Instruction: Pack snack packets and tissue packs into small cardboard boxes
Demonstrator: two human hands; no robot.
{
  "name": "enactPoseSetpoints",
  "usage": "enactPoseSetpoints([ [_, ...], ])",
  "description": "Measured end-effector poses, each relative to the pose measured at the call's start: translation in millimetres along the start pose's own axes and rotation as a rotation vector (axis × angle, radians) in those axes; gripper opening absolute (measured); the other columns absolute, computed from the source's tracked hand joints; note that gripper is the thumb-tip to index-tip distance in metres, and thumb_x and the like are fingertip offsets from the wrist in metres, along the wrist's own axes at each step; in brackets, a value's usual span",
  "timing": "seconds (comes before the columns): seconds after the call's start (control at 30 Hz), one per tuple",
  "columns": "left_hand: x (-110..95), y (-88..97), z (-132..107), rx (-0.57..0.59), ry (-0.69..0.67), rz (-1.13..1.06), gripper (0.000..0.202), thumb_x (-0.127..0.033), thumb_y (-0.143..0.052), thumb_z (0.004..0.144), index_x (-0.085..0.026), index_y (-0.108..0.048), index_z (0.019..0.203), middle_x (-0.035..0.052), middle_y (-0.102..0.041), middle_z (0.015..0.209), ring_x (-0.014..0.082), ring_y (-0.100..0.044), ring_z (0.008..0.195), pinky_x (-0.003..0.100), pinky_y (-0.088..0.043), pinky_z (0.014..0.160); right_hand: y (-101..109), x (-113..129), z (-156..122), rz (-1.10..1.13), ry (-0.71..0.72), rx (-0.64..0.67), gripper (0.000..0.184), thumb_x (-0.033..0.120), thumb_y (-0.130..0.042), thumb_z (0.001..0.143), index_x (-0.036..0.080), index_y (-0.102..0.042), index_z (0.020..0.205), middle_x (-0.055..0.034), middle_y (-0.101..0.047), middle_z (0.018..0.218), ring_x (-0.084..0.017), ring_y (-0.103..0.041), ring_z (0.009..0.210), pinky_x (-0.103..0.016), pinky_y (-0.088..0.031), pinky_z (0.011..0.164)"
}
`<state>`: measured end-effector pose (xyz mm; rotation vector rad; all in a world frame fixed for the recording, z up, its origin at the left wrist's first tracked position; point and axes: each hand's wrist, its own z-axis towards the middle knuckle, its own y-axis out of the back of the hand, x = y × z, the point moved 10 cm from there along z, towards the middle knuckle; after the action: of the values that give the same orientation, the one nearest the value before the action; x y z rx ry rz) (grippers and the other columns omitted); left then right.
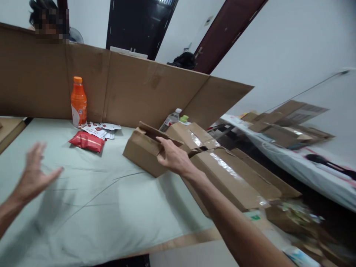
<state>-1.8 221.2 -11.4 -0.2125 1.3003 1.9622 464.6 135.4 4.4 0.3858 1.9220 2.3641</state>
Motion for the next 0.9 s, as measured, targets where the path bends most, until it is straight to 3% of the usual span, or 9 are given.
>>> enactPoseSetpoints([
  [0.13, -68, -98.3, -24, 0.364, -0.208, -0.27, 0.106, -0.055, -0.074, 0.087, -0.026, -0.009, 0.167, 0.0187, -0.015, 0.173, 0.0433, -0.024, 0.158, 0.065, -0.032, 0.125, 8, 53, -69, 0.03, 0.341, -0.04, 0.076, 0.03, -0.069, 0.086, 0.02, -0.043, 0.157, -0.0133, -0.07, 0.125, -0.031, -0.068, 0.111, -0.04, -0.057, 0.084],
  [0.23, -98, -137.4, -25, 0.549, -0.277, -0.429, 0.132, -0.064, -0.082, 0.077, -0.024, 0.005, 0.168, 0.0241, -0.001, 0.175, 0.0479, -0.01, 0.161, 0.071, -0.02, 0.126, 17, 87, -114, 0.065, 0.553, -0.04, 0.031, 0.017, -0.053, 0.098, 0.02, -0.069, 0.124, -0.0091, -0.074, 0.099, -0.023, -0.068, 0.089, -0.034, -0.051, 0.079],
  [0.3, -110, -151.5, -22, 0.622, -0.308, -0.487, 0.145, -0.072, -0.085, 0.069, -0.021, 0.008, 0.168, 0.0267, -0.001, 0.175, 0.0493, -0.01, 0.161, 0.071, -0.018, 0.127, 28, 104, -138, 0.123, 0.669, -0.01, 0.033, 0.011, -0.043, 0.103, 0.021, -0.075, 0.104, -0.0069, -0.073, 0.087, -0.019, -0.064, 0.08, -0.033, -0.047, 0.077],
  [0.4, -124, -158.1, -26, 0.692, -0.35, -0.568, 0.148, -0.077, -0.083, 0.067, -0.02, 0.009, 0.168, 0.0274, -0.005, 0.174, 0.0483, -0.017, 0.16, 0.067, -0.021, 0.128, 40, 113, -152, 0.341, 0.728, 0.179, 0.03, 0.026, -0.047, 0.108, 0.021, -0.077, 0.106, -0.0075, -0.077, 0.095, -0.019, -0.068, 0.086, -0.032, -0.051, 0.08],
  [0.5, -134, -150.3, -42, 0.709, -0.367, -0.62, 0.145, -0.077, -0.082, 0.069, -0.021, 0.01, 0.168, 0.0249, -0.005, 0.175, 0.0476, -0.018, 0.16, 0.066, -0.021, 0.128, 42, 105, -138, 0.498, 0.626, 0.355, 0.036, 0.037, -0.045, 0.109, 0.02, -0.075, 0.118, -0.0103, -0.077, 0.12, -0.021, -0.072, 0.11, -0.032, -0.056, 0.093],
  [0.63, -135, -136.8, -64, 0.685, -0.344, -0.606, 0.144, -0.07, -0.085, 0.07, -0.024, 0.01, 0.168, 0.022, -0.003, 0.176, 0.047, -0.011, 0.161, 0.067, -0.014, 0.13, 6, 113, -115, 0.206, 0.585, 0.47, 0.054, 0.036, -0.068, 0.095, 0.013, -0.061, 0.144, -0.0194, -0.066, 0.144, -0.032, -0.063, 0.132, -0.043, -0.052, 0.106],
  [0.7, -133, -134.6, -71, 0.668, -0.318, -0.578, 0.145, -0.07, -0.085, 0.07, -0.024, 0.011, 0.168, 0.0222, -0.003, 0.176, 0.0478, -0.01, 0.161, 0.068, -0.013, 0.13, -24, 126, -111, 0.005, 0.591, 0.542, 0.054, 0.029, -0.073, 0.09, 0.011, -0.063, 0.141, -0.0213, -0.071, 0.134, -0.035, -0.069, 0.121, -0.044, -0.055, 0.097],
  [0.77, -131, -134.2, -74, 0.653, -0.293, -0.556, 0.144, -0.071, -0.084, 0.07, -0.022, 0.01, 0.168, 0.0233, -0.005, 0.175, 0.0489, -0.011, 0.161, 0.07, -0.014, 0.129, -44, 141, -111, -0.128, 0.604, 0.544, 0.031, 0.018, -0.063, 0.094, 0.012, -0.073, 0.122, -0.0185, -0.078, 0.114, -0.031, -0.074, 0.103, -0.038, -0.055, 0.083],
  [0.9, -130, -129.3, -76, 0.617, -0.285, -0.531, 0.147, -0.069, -0.086, 0.067, -0.021, 0.008, 0.168, 0.0236, -0.011, 0.174, 0.0498, -0.016, 0.159, 0.07, -0.016, 0.129, -41, 154, -122, -0.154, 0.706, 0.458, 0.024, 0.005, -0.054, 0.09, 0.016, -0.076, 0.087, -0.0107, -0.079, 0.087, -0.021, -0.071, 0.076, -0.03, -0.044, 0.065],
])
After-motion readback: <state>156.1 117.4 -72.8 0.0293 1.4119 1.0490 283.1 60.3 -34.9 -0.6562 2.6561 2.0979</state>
